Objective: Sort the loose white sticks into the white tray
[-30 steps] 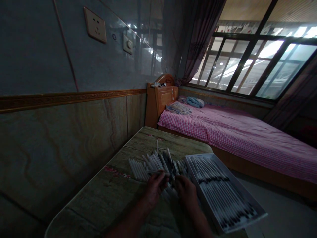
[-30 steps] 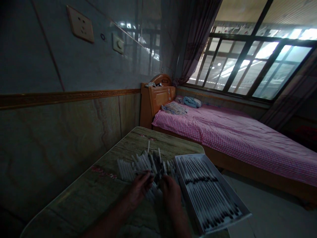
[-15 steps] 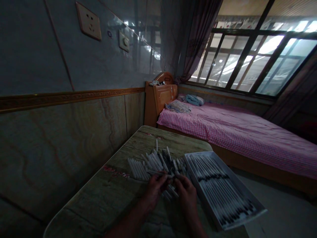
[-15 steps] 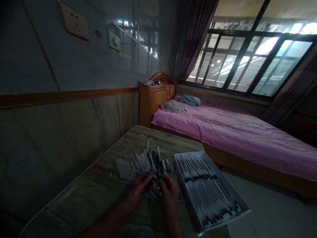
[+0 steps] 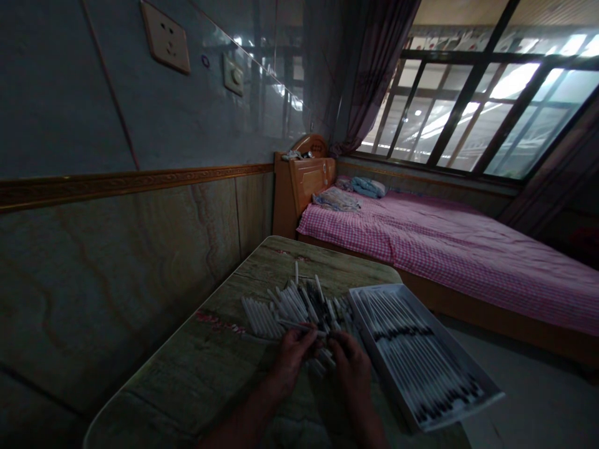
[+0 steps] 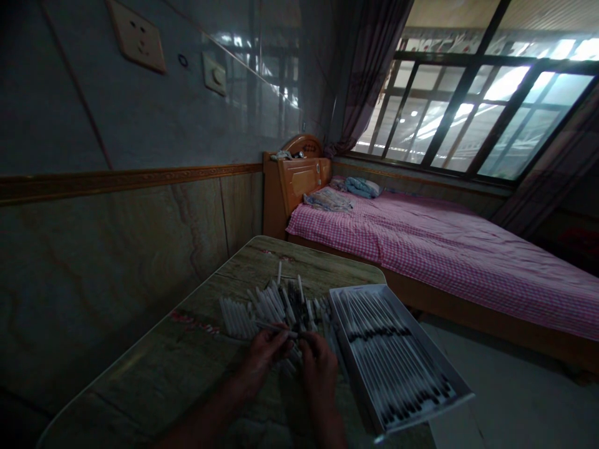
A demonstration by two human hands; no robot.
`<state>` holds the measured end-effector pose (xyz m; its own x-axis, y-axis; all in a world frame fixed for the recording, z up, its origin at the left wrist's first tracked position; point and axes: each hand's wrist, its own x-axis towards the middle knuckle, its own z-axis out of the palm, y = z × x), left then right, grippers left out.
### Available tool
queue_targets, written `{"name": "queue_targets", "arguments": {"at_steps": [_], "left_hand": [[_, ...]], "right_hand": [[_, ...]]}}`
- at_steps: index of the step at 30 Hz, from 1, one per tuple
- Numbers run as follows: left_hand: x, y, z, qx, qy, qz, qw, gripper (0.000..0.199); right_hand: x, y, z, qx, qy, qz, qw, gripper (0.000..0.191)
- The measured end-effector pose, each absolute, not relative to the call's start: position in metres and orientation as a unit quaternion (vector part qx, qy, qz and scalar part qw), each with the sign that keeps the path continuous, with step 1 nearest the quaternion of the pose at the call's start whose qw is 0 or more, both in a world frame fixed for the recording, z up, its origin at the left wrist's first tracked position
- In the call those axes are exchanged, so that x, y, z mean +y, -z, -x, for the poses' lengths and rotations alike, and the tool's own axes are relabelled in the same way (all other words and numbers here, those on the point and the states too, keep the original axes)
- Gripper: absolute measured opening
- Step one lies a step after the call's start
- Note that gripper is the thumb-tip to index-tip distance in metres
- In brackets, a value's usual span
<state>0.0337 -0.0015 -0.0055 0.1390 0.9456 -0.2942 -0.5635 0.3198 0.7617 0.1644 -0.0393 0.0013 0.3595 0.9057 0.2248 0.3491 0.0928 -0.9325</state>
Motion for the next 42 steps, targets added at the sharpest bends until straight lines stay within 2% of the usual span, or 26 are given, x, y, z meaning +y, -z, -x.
{"name": "queue_targets", "arguments": {"at_steps": [9,13,18,21,23,26,30,36,42], "left_hand": [[-0.008,0.003,-0.038,0.392,-0.536,-0.258,0.702,0.046],[-0.009,0.003,-0.038,0.384,-0.545,-0.269,0.696,0.044],[-0.011,0.003,-0.040,0.376,-0.538,-0.316,0.686,0.039],[-0.014,0.000,-0.042,0.376,-0.528,-0.336,0.683,0.039],[-0.015,-0.001,-0.042,0.379,-0.523,-0.338,0.685,0.040],[-0.014,-0.003,-0.040,0.376,-0.529,-0.326,0.688,0.040],[-0.014,-0.003,-0.038,0.379,-0.537,-0.319,0.682,0.041],[-0.015,0.001,-0.041,0.382,-0.511,-0.334,0.694,0.040],[-0.013,0.004,-0.040,0.395,-0.511,-0.328,0.690,0.041]], "right_hand": [[-0.041,0.006,-0.164,-0.510,-0.220,0.633,0.538,0.028],[-0.044,0.006,-0.163,-0.565,-0.184,0.627,0.504,0.026],[-0.046,0.030,-0.168,-0.632,-0.056,0.652,0.415,0.036],[-0.046,0.053,-0.176,-0.662,0.045,0.647,0.376,0.034],[-0.047,0.057,-0.179,-0.672,0.069,0.646,0.357,0.032],[-0.049,0.045,-0.176,-0.674,0.013,0.646,0.357,0.033],[-0.052,0.028,-0.170,-0.635,-0.096,0.654,0.400,0.035],[-0.051,0.043,-0.181,-0.667,-0.021,0.638,0.385,0.036],[-0.054,0.028,-0.180,-0.648,-0.107,0.643,0.394,0.035]]}}
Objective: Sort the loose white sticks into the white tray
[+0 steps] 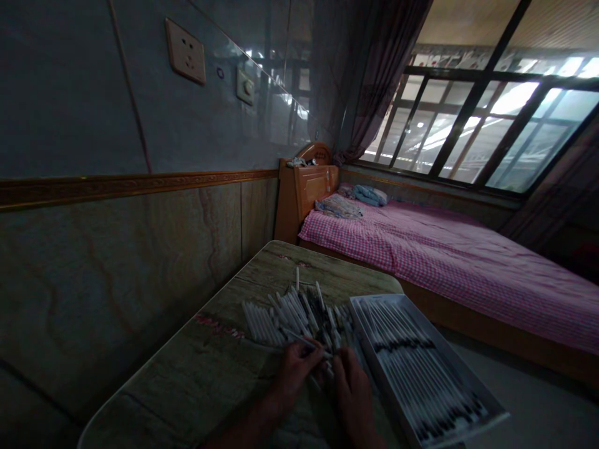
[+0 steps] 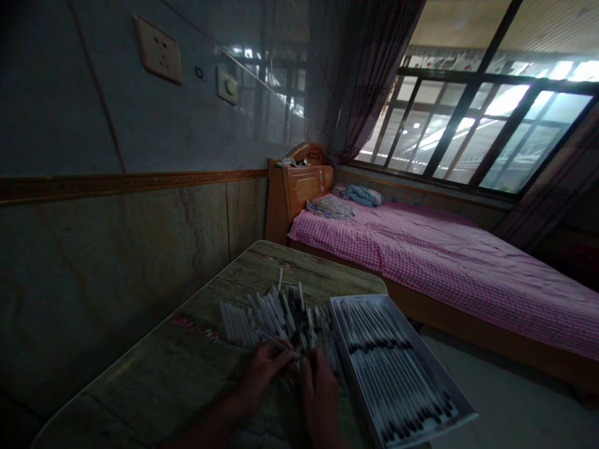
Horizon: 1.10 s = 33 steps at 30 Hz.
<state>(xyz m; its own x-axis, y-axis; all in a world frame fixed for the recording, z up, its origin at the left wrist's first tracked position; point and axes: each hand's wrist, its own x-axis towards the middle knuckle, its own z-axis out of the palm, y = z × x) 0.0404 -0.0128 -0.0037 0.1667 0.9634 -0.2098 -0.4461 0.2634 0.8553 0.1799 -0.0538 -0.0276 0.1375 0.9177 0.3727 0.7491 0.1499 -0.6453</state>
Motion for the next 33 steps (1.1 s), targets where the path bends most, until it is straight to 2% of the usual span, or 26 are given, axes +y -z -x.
{"name": "queue_targets", "arguments": {"at_steps": [6,11,17,22,29,33], "left_hand": [[-0.0135,0.0073,-0.0407,0.388,-0.498,-0.360,0.687,0.043],[-0.0124,0.0029,-0.0381,0.397,-0.507,-0.356,0.677,0.045],[-0.0144,0.0065,-0.0399,0.396,-0.492,-0.369,0.683,0.043],[-0.0135,0.0036,-0.0386,0.399,-0.491,-0.371,0.680,0.044],[-0.0146,0.0008,-0.0382,0.402,-0.466,-0.385,0.688,0.046],[-0.0122,0.0037,-0.0388,0.416,-0.475,-0.384,0.674,0.044]], "right_hand": [[-0.0520,0.0351,-0.1844,-0.666,-0.071,0.645,0.368,0.036],[-0.0528,0.0265,-0.1797,-0.646,-0.131,0.647,0.383,0.036],[-0.0509,0.0362,-0.1844,-0.665,-0.054,0.647,0.369,0.033],[-0.0536,0.0278,-0.1781,-0.660,-0.095,0.639,0.384,0.034],[-0.0522,0.0345,-0.1804,-0.706,0.009,0.583,0.402,0.042],[-0.0538,0.0311,-0.1801,-0.686,-0.064,0.616,0.382,0.038]]}}
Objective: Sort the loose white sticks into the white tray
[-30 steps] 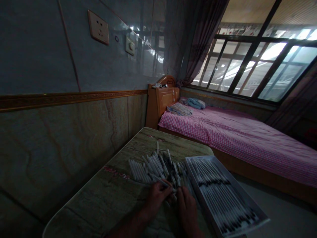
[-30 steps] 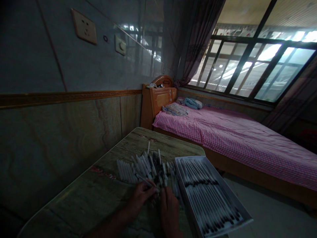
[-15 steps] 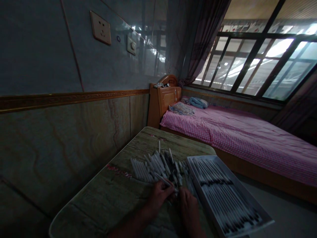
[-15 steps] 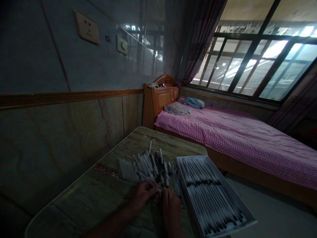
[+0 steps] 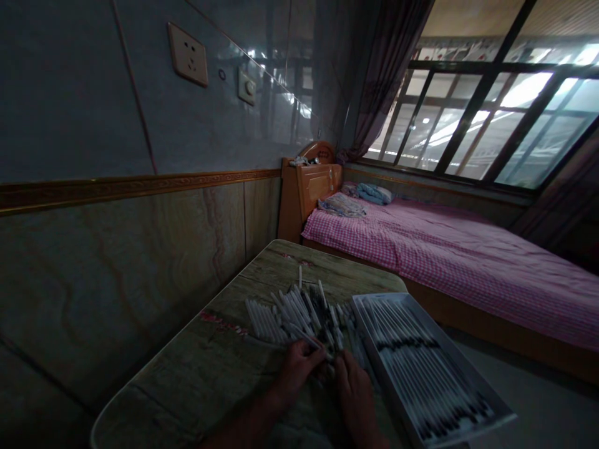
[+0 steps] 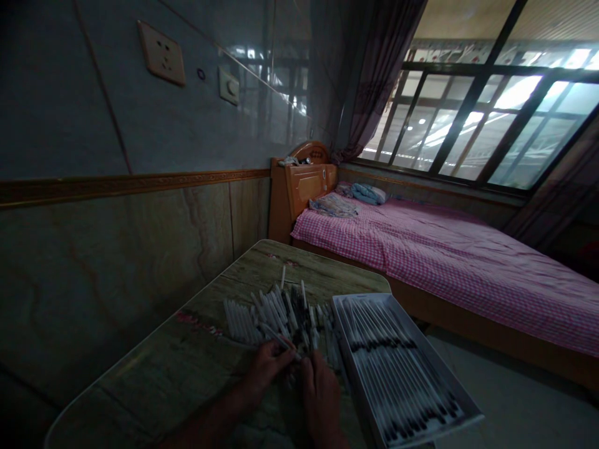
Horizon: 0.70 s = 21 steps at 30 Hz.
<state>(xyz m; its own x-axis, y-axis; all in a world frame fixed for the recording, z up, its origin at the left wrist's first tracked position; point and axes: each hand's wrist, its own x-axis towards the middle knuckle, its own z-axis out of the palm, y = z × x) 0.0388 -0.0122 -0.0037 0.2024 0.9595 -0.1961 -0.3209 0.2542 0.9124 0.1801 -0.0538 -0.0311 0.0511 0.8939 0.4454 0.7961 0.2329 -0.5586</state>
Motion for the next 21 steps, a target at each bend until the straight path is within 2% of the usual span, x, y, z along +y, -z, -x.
{"name": "queue_targets", "arguments": {"at_steps": [7,12,18,21], "left_hand": [[-0.011,0.011,-0.038,0.394,-0.460,-0.412,0.681,0.047],[-0.010,0.010,-0.037,0.405,-0.481,-0.411,0.660,0.046],[-0.008,0.016,-0.032,0.407,-0.455,-0.483,0.628,0.036],[-0.007,0.020,-0.030,0.415,-0.460,-0.523,0.585,0.029]], "right_hand": [[-0.051,0.033,-0.182,-0.689,-0.010,0.608,0.394,0.048],[-0.053,0.031,-0.176,-0.682,-0.052,0.626,0.375,0.038],[-0.050,0.055,-0.180,-0.745,0.162,0.515,0.391,0.034],[-0.049,0.060,-0.179,-0.741,0.107,0.524,0.406,0.031]]}}
